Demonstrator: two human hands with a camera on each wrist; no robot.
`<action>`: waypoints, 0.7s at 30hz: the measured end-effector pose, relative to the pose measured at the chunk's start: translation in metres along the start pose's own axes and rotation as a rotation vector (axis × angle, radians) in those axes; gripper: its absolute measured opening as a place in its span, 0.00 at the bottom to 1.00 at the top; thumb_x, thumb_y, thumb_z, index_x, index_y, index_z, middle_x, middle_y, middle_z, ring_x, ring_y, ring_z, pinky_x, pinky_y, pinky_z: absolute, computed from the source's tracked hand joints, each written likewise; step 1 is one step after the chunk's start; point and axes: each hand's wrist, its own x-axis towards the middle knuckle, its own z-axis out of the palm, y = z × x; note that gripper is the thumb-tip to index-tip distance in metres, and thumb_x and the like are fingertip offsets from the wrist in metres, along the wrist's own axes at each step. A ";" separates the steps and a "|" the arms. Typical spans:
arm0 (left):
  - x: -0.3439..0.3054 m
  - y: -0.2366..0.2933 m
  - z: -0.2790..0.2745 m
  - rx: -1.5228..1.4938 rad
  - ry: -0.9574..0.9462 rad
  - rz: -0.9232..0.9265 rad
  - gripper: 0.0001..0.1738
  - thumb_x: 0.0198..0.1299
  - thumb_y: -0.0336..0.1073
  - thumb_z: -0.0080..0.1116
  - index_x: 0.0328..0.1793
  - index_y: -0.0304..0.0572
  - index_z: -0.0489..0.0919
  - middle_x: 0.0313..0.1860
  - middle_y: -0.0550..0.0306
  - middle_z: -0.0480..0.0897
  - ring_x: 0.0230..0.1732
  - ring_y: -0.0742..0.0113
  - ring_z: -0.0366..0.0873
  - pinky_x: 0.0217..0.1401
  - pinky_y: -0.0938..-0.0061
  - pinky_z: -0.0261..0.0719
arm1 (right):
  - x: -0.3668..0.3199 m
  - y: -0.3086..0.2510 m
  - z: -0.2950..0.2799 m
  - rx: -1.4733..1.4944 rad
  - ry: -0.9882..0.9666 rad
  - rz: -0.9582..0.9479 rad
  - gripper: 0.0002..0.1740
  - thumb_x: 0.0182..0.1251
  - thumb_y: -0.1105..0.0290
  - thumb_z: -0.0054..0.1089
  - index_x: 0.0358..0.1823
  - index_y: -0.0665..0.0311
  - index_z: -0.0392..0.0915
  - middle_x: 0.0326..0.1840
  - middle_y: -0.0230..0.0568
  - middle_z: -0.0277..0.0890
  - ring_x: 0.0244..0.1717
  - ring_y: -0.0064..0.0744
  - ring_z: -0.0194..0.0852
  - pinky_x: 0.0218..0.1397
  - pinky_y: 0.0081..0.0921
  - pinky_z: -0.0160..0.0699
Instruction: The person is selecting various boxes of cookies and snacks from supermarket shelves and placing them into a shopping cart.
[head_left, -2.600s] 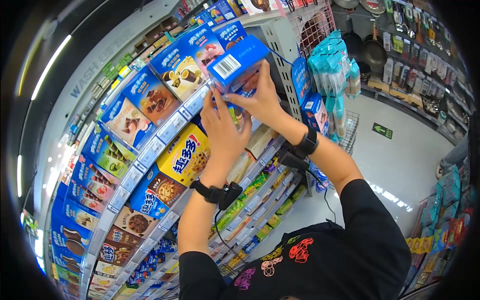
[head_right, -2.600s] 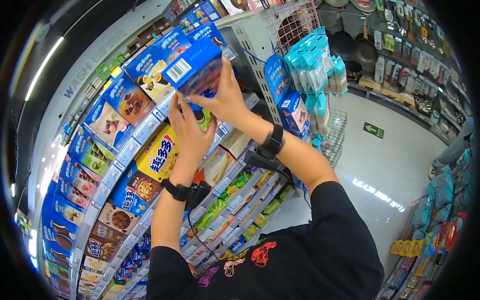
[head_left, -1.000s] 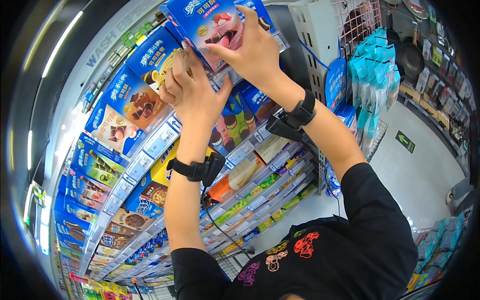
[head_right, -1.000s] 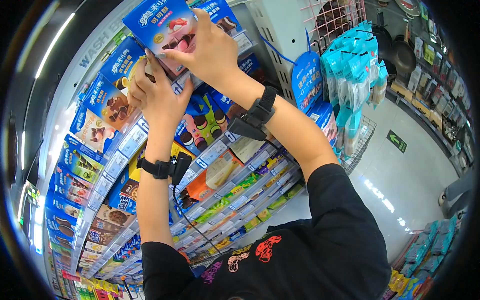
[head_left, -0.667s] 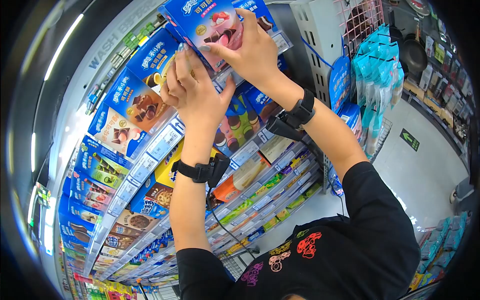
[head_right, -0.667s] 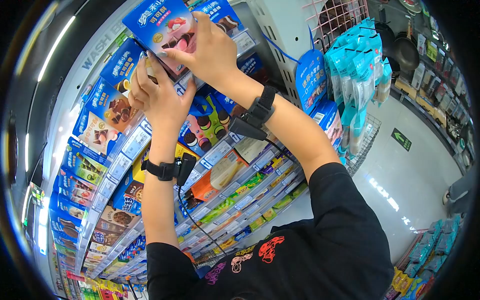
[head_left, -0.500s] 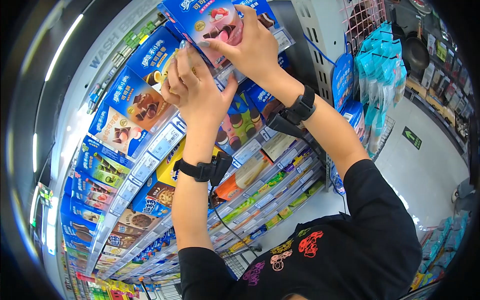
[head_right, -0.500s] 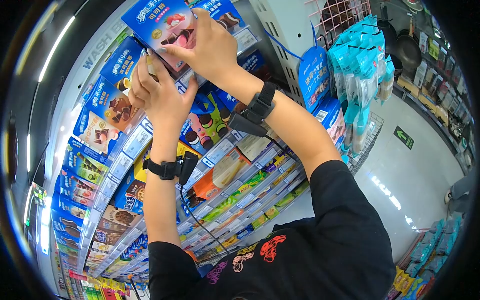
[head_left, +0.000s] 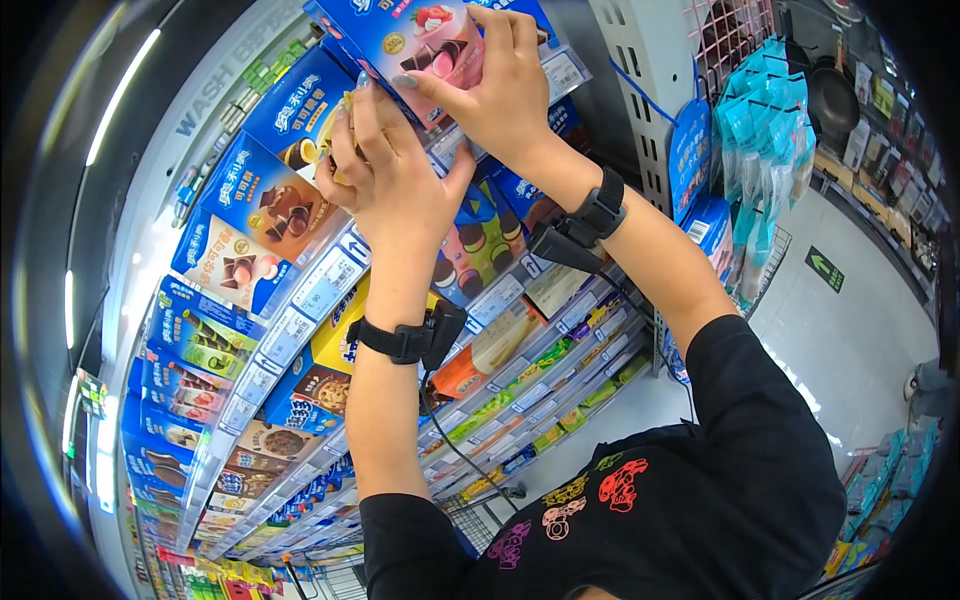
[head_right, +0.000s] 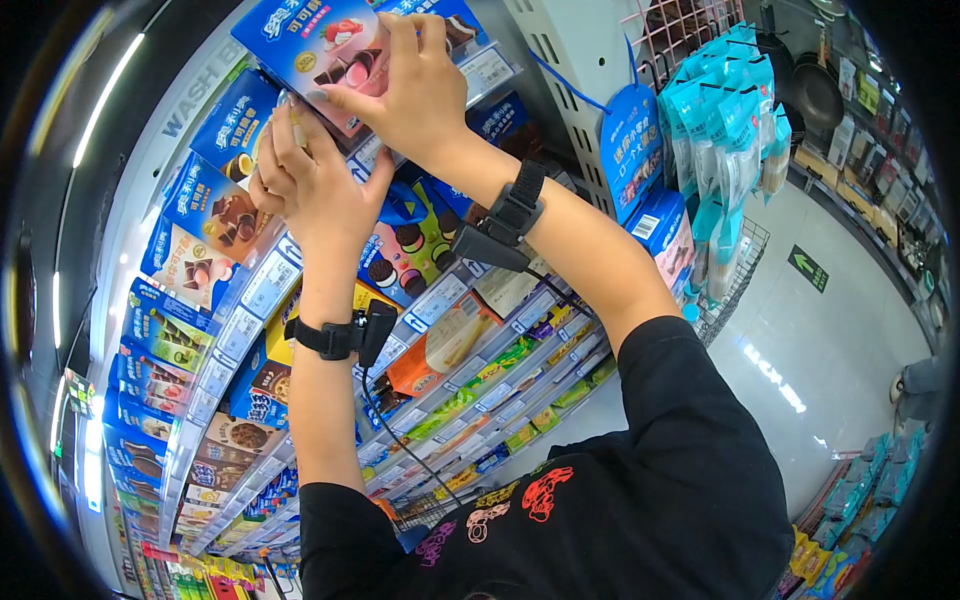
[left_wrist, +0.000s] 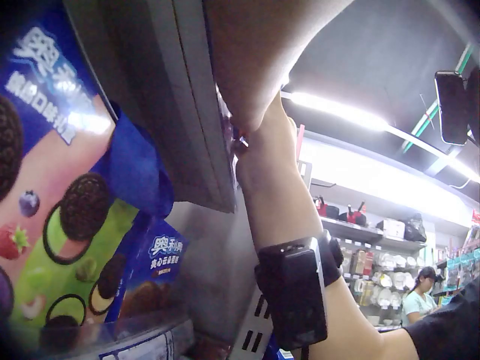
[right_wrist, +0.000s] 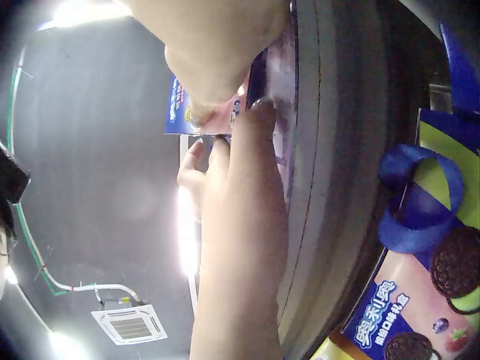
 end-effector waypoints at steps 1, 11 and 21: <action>0.000 0.000 0.000 0.004 0.001 0.000 0.48 0.43 0.62 0.66 0.63 0.32 0.70 0.70 0.56 0.58 0.71 0.56 0.48 0.66 0.54 0.45 | 0.000 -0.001 0.000 0.002 -0.006 0.014 0.40 0.50 0.51 0.72 0.58 0.66 0.64 0.49 0.56 0.63 0.47 0.57 0.70 0.43 0.43 0.75; -0.001 0.000 0.004 0.047 0.038 -0.006 0.51 0.43 0.66 0.63 0.65 0.31 0.69 0.70 0.53 0.59 0.68 0.55 0.51 0.65 0.54 0.46 | 0.000 -0.007 0.005 0.004 0.022 0.047 0.38 0.50 0.52 0.73 0.58 0.64 0.67 0.49 0.53 0.64 0.46 0.55 0.72 0.44 0.41 0.76; 0.000 0.000 0.002 0.059 -0.008 -0.028 0.53 0.44 0.67 0.62 0.67 0.32 0.67 0.70 0.54 0.58 0.69 0.55 0.49 0.66 0.52 0.46 | -0.006 0.007 0.004 0.039 -0.032 -0.022 0.44 0.47 0.57 0.74 0.65 0.65 0.64 0.53 0.56 0.61 0.55 0.56 0.65 0.57 0.41 0.71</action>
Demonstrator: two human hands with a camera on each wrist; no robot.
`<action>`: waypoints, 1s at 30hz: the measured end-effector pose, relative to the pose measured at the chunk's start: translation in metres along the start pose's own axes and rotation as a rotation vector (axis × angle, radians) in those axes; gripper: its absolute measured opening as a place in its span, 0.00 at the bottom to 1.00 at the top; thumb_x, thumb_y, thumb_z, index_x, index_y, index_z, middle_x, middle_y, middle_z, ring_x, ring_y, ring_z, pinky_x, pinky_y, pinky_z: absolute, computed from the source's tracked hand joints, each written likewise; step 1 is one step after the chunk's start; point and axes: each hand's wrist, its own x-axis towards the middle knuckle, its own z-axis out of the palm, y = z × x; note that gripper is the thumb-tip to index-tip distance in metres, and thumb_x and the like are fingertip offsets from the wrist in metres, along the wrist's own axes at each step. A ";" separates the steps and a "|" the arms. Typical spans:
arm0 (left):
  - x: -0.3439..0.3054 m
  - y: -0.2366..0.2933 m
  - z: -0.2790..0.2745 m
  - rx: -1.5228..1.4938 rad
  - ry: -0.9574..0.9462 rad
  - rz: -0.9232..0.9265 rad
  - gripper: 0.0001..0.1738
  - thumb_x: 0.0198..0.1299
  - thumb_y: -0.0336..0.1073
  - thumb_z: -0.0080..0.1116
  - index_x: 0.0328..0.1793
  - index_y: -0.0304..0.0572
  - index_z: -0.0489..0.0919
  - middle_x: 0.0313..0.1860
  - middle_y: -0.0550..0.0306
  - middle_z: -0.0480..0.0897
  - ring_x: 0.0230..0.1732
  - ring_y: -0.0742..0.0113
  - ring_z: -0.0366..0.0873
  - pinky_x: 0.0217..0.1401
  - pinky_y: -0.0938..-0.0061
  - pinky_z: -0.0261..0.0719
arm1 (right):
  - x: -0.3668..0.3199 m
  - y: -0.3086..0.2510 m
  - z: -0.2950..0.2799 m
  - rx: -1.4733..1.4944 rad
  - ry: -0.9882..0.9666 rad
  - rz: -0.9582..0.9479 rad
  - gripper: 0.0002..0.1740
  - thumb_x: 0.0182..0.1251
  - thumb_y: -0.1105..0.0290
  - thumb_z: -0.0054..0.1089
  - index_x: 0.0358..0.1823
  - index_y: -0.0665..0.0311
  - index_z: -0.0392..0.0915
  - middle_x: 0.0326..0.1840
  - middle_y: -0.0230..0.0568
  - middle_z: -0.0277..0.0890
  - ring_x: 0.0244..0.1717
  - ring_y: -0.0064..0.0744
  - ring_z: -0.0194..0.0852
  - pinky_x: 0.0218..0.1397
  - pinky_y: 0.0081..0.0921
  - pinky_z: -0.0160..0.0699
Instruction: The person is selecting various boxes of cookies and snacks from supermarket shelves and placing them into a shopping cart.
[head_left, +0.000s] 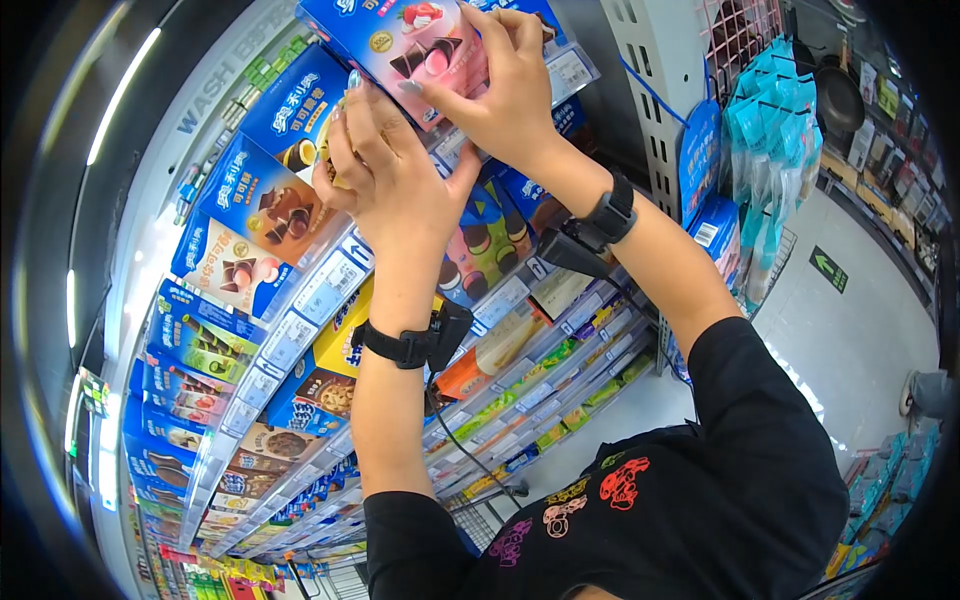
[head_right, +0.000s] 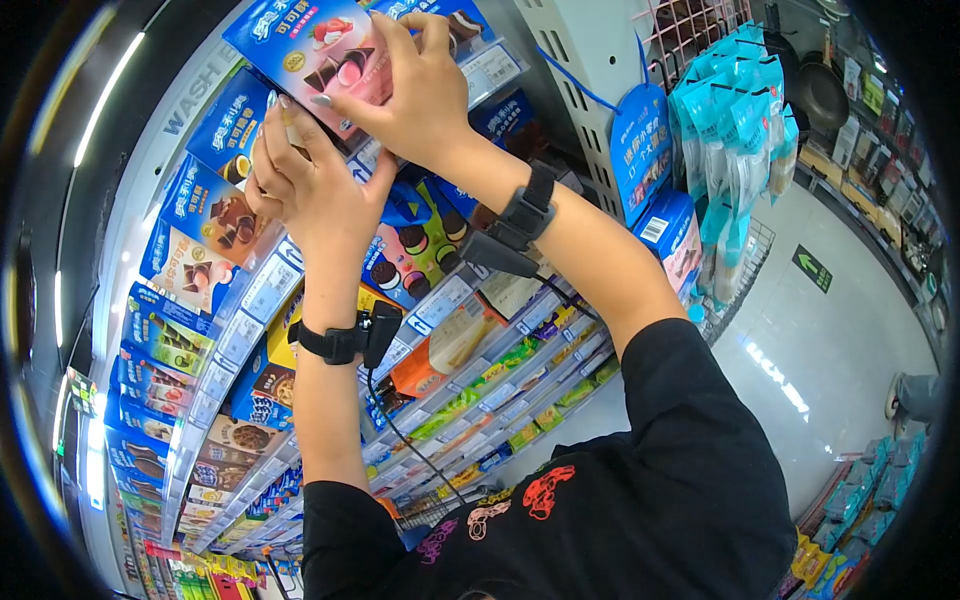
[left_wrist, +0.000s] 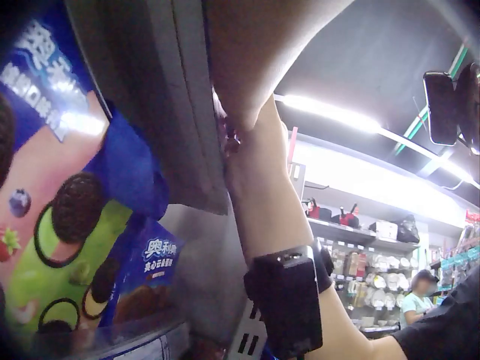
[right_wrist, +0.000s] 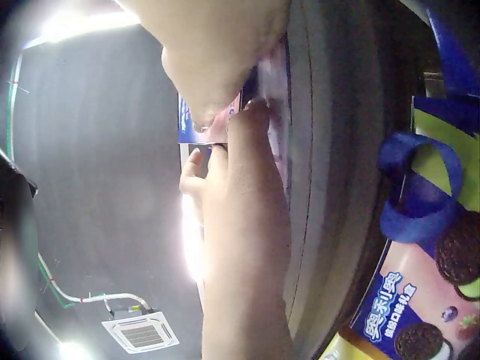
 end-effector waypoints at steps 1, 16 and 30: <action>0.000 0.001 -0.001 -0.003 -0.007 -0.004 0.53 0.43 0.67 0.62 0.67 0.32 0.67 0.70 0.54 0.58 0.70 0.54 0.49 0.66 0.52 0.45 | -0.003 0.007 0.001 -0.002 -0.005 -0.033 0.46 0.45 0.53 0.75 0.64 0.66 0.64 0.53 0.54 0.62 0.54 0.53 0.68 0.54 0.39 0.73; 0.000 0.001 0.000 0.009 -0.024 -0.026 0.51 0.44 0.66 0.62 0.66 0.31 0.68 0.72 0.56 0.55 0.71 0.53 0.47 0.67 0.51 0.46 | 0.005 0.014 -0.021 0.172 -0.258 -0.021 0.48 0.44 0.63 0.76 0.68 0.65 0.62 0.56 0.55 0.59 0.60 0.55 0.60 0.65 0.39 0.63; 0.002 0.003 -0.001 0.005 -0.036 -0.037 0.51 0.44 0.65 0.62 0.65 0.30 0.67 0.72 0.56 0.55 0.71 0.54 0.48 0.68 0.52 0.46 | 0.004 0.010 -0.017 0.137 -0.185 0.045 0.47 0.40 0.69 0.75 0.68 0.58 0.66 0.49 0.47 0.67 0.50 0.46 0.68 0.55 0.35 0.72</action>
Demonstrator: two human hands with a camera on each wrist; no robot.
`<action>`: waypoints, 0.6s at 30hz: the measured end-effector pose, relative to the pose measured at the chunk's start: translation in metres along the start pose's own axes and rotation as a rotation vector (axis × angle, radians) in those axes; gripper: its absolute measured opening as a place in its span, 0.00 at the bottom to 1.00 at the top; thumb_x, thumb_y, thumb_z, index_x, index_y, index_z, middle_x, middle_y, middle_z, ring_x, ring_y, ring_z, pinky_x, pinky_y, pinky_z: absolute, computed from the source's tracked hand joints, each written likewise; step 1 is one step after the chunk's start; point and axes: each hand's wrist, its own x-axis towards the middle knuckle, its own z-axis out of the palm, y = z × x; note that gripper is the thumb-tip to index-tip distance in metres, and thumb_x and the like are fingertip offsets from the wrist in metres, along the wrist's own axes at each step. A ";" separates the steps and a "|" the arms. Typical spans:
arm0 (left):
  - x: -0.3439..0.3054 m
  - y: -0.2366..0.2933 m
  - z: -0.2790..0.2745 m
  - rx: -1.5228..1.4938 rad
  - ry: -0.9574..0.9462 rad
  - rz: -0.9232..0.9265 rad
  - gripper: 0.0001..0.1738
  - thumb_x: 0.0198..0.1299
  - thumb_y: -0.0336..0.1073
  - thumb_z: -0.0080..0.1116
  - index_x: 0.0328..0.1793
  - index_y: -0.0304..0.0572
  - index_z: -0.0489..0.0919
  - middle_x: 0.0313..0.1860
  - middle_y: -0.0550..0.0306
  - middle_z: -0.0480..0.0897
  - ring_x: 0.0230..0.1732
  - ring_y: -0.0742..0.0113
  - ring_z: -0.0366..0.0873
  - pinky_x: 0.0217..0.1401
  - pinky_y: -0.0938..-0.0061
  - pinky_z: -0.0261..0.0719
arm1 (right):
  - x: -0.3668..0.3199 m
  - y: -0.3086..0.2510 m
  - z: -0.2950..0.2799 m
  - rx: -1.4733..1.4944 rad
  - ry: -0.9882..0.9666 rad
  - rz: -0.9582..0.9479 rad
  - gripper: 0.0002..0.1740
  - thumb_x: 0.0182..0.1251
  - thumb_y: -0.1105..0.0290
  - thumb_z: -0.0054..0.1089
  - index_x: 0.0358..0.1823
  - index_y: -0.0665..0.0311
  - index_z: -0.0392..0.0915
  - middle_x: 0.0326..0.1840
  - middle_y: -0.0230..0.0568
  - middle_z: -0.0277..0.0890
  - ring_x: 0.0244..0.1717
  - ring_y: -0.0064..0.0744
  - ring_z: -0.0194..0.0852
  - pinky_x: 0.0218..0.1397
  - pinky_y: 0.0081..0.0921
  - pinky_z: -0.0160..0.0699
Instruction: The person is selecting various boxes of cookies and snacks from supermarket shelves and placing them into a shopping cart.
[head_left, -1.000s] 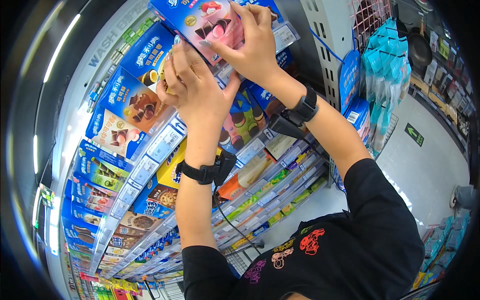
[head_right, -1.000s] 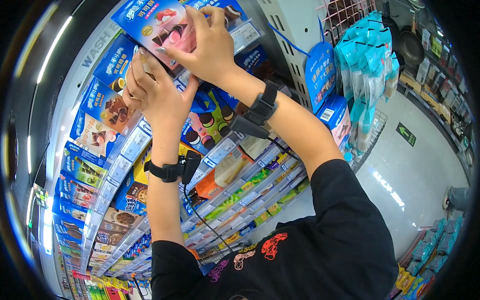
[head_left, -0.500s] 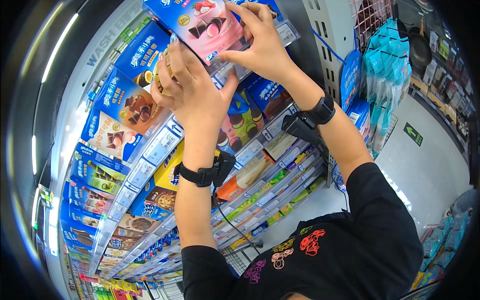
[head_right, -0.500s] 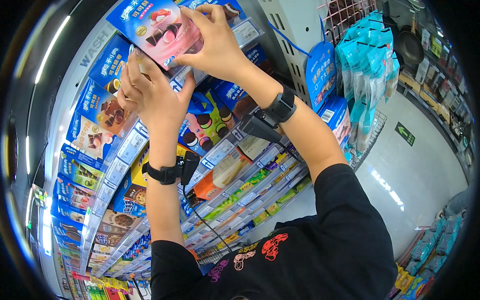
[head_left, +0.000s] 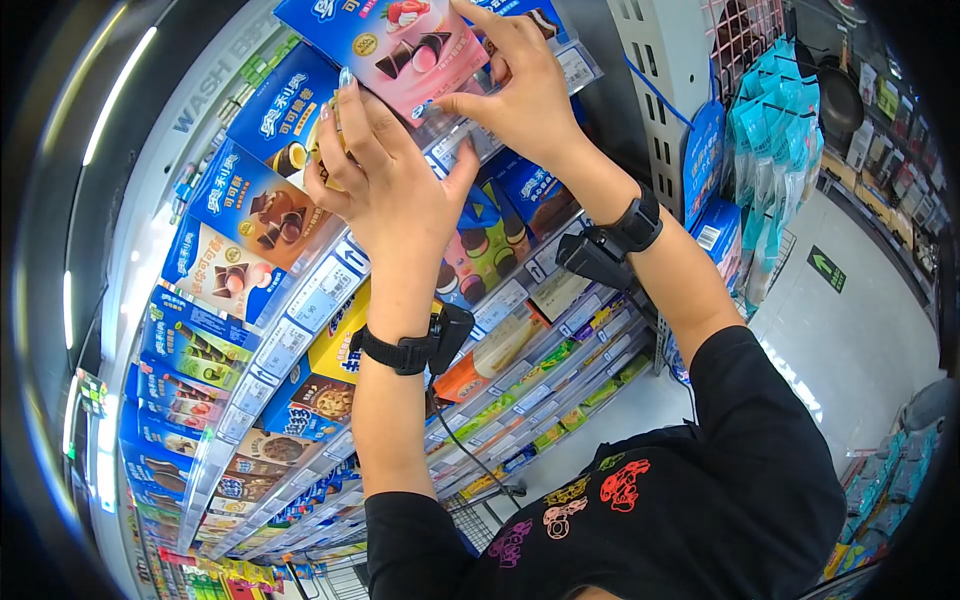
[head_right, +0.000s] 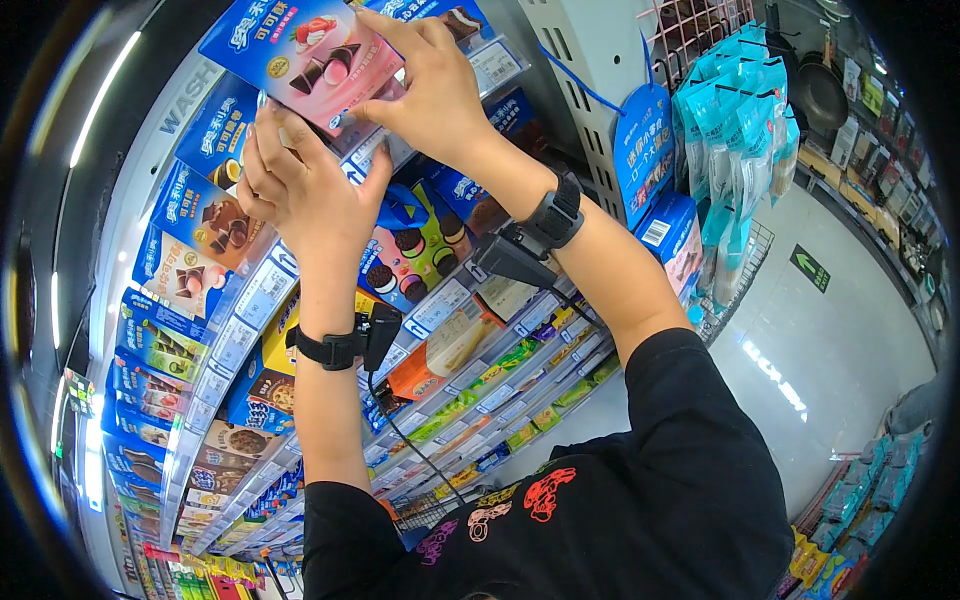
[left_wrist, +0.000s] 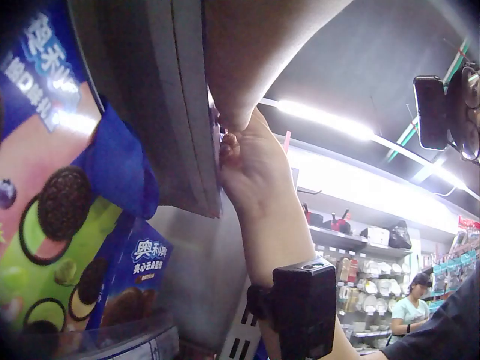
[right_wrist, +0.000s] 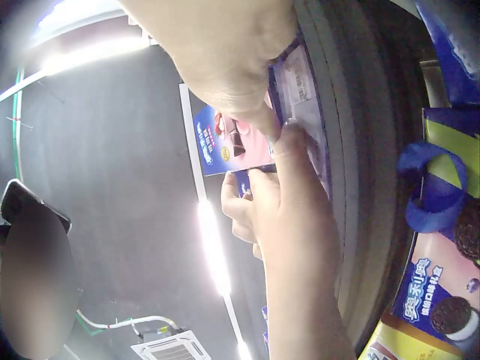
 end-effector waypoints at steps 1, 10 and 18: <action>0.000 0.000 0.000 0.000 -0.002 0.001 0.51 0.44 0.65 0.62 0.65 0.30 0.67 0.72 0.56 0.55 0.71 0.55 0.48 0.68 0.52 0.46 | 0.000 -0.001 -0.001 0.017 -0.019 0.052 0.46 0.39 0.69 0.75 0.67 0.58 0.67 0.47 0.47 0.67 0.47 0.45 0.68 0.53 0.34 0.72; 0.002 -0.001 -0.001 -0.022 0.001 0.006 0.51 0.43 0.63 0.63 0.65 0.30 0.67 0.73 0.53 0.57 0.73 0.55 0.49 0.71 0.53 0.46 | 0.001 -0.005 0.003 0.129 -0.006 0.199 0.43 0.39 0.72 0.75 0.65 0.57 0.72 0.38 0.40 0.68 0.32 0.30 0.67 0.39 0.25 0.73; 0.003 -0.001 -0.001 -0.046 -0.014 0.016 0.51 0.44 0.61 0.63 0.67 0.28 0.65 0.73 0.50 0.57 0.75 0.54 0.50 0.74 0.53 0.47 | -0.001 -0.006 0.000 0.044 0.015 0.153 0.43 0.39 0.70 0.76 0.65 0.57 0.72 0.38 0.42 0.67 0.30 0.32 0.68 0.38 0.27 0.74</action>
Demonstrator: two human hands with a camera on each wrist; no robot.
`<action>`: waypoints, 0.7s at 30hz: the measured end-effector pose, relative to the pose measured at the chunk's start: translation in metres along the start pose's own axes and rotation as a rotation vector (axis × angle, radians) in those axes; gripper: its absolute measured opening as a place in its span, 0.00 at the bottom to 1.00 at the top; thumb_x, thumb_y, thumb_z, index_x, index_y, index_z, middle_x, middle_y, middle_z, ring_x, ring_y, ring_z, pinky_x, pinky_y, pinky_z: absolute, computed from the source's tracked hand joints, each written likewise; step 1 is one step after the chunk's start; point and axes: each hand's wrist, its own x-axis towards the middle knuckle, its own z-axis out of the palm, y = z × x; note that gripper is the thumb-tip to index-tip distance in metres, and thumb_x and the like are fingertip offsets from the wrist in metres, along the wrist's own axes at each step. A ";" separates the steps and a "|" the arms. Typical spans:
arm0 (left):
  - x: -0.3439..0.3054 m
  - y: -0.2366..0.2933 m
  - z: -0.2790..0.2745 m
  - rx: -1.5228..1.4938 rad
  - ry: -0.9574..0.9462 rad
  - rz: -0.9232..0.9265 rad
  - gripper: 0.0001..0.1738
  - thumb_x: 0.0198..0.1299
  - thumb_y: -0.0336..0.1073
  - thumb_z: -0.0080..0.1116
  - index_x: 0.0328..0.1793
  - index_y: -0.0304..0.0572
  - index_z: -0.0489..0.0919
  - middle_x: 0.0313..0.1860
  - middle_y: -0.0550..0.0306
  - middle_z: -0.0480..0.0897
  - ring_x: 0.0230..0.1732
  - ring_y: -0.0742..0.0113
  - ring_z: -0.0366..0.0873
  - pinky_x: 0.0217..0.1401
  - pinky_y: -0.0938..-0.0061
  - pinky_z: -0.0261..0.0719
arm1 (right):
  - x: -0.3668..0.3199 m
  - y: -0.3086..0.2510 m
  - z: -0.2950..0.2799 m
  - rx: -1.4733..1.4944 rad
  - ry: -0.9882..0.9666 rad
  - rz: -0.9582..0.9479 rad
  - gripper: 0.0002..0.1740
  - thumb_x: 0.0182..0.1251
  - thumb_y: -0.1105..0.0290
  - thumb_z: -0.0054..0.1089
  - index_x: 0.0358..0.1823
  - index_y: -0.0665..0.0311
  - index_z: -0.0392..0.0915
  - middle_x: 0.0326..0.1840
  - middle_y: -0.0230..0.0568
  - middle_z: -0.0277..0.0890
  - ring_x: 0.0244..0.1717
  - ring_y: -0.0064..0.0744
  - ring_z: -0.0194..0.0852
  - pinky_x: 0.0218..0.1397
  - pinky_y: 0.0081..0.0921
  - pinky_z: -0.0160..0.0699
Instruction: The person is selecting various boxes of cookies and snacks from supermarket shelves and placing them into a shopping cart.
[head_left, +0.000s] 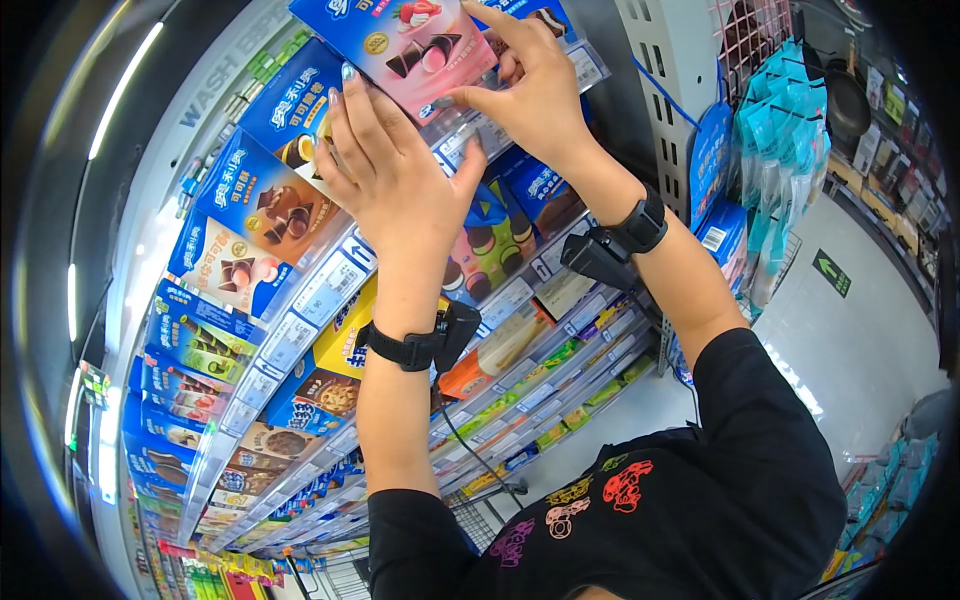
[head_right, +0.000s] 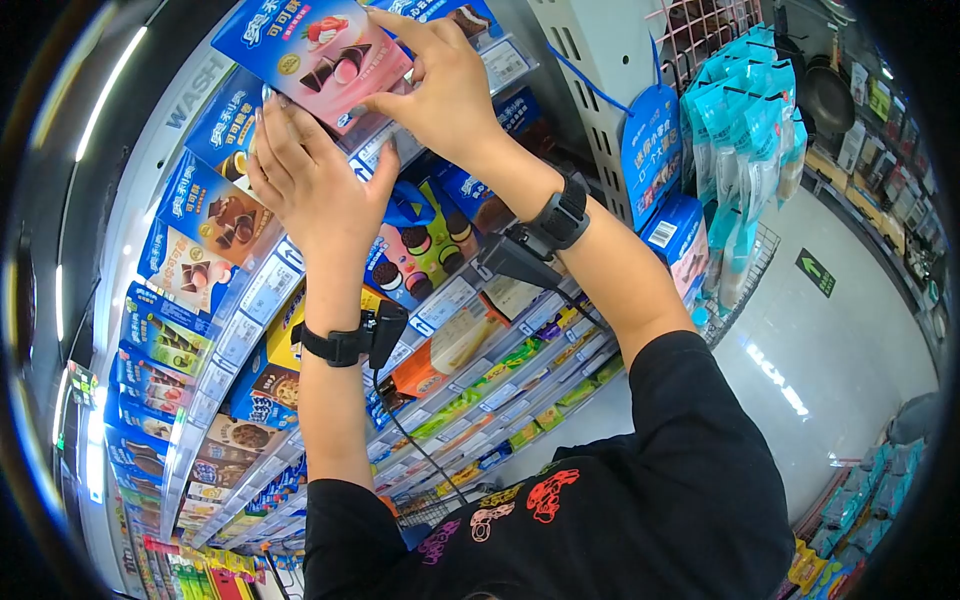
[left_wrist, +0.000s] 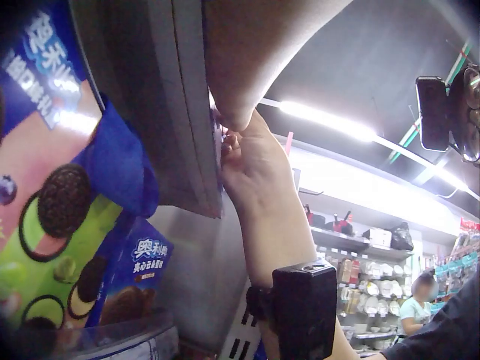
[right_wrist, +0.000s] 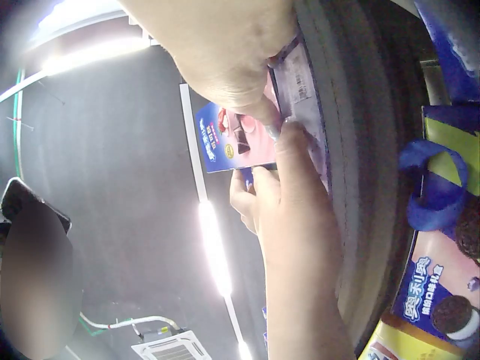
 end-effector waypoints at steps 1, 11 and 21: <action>0.000 0.000 0.000 0.000 -0.006 -0.002 0.51 0.45 0.61 0.62 0.68 0.28 0.64 0.73 0.49 0.57 0.76 0.54 0.50 0.75 0.53 0.47 | 0.000 0.000 0.000 -0.009 0.003 -0.009 0.43 0.39 0.70 0.76 0.64 0.57 0.72 0.38 0.42 0.67 0.30 0.32 0.68 0.38 0.27 0.74; 0.000 0.001 -0.001 0.014 -0.056 -0.016 0.54 0.48 0.62 0.60 0.71 0.26 0.59 0.76 0.41 0.53 0.77 0.49 0.47 0.76 0.52 0.45 | -0.002 0.000 -0.003 0.029 -0.033 -0.001 0.43 0.40 0.69 0.75 0.64 0.60 0.70 0.43 0.43 0.66 0.35 0.34 0.71 0.41 0.28 0.76; 0.001 0.000 -0.002 -0.008 -0.091 -0.023 0.56 0.49 0.64 0.59 0.73 0.25 0.57 0.78 0.41 0.51 0.79 0.50 0.45 0.76 0.52 0.44 | -0.006 0.021 0.003 -0.120 -0.002 -0.201 0.42 0.42 0.59 0.77 0.62 0.58 0.71 0.46 0.40 0.69 0.45 0.38 0.72 0.47 0.32 0.74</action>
